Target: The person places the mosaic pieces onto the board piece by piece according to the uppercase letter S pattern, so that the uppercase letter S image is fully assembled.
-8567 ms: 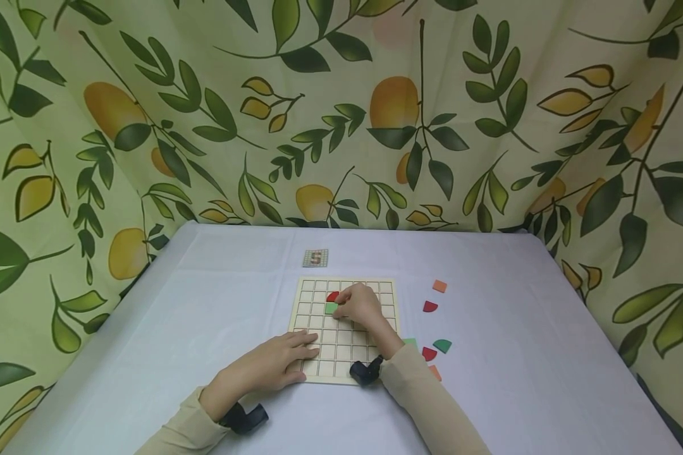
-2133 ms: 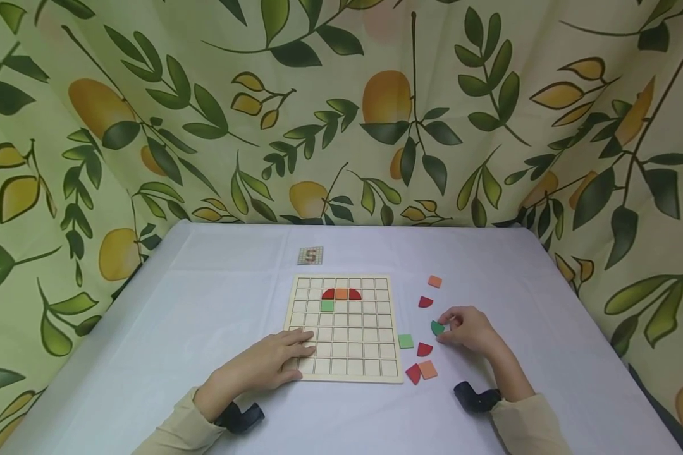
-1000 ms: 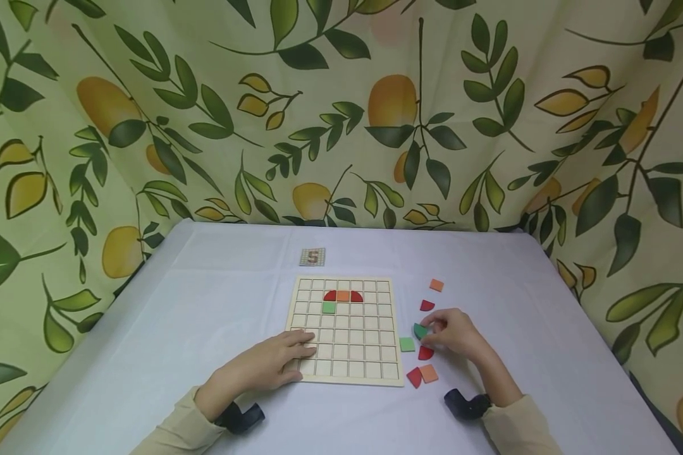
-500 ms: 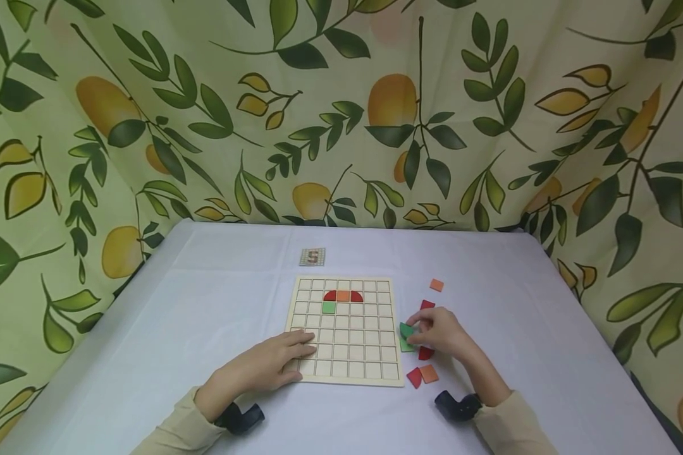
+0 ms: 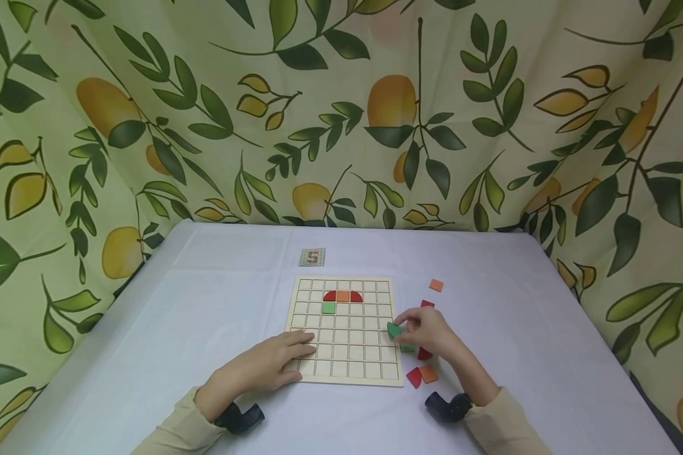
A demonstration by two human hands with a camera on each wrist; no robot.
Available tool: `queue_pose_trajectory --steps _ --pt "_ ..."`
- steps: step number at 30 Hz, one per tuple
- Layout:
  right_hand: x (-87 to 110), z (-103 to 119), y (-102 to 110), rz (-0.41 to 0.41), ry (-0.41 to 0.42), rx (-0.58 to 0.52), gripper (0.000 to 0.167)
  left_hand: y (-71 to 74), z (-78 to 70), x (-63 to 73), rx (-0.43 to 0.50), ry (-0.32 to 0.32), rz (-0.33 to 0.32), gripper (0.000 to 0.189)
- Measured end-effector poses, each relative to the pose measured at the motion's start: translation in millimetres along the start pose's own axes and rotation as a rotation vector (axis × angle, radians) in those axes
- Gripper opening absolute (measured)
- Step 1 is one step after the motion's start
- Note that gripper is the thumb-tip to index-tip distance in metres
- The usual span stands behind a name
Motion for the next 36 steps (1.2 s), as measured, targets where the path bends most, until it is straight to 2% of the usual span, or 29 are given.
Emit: queue_pose_trajectory --steps 5,25,36 --pt "0.4 10 -2 -0.002 0.047 0.01 0.025 0.4 -0.2 0.8 0.01 0.006 0.001 0.047" --pt "-10.2 35 -25 0.022 0.086 -0.023 0.023 3.3 -1.8 0.6 0.024 0.019 0.004 0.046" --pt "-14.2 44 -37 0.012 0.069 -0.024 0.022 2.1 -2.3 1.2 0.018 0.023 0.01 0.047"
Point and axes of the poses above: each hand's wrist, its own x-axis away from the middle knuckle, its own y-axis out of the back of the hand, z = x × y, the point moved 10 cm from there along -x, towards the middle knuckle, and after that the axes turned 13 degrees about -y, right-handed, at the moved point
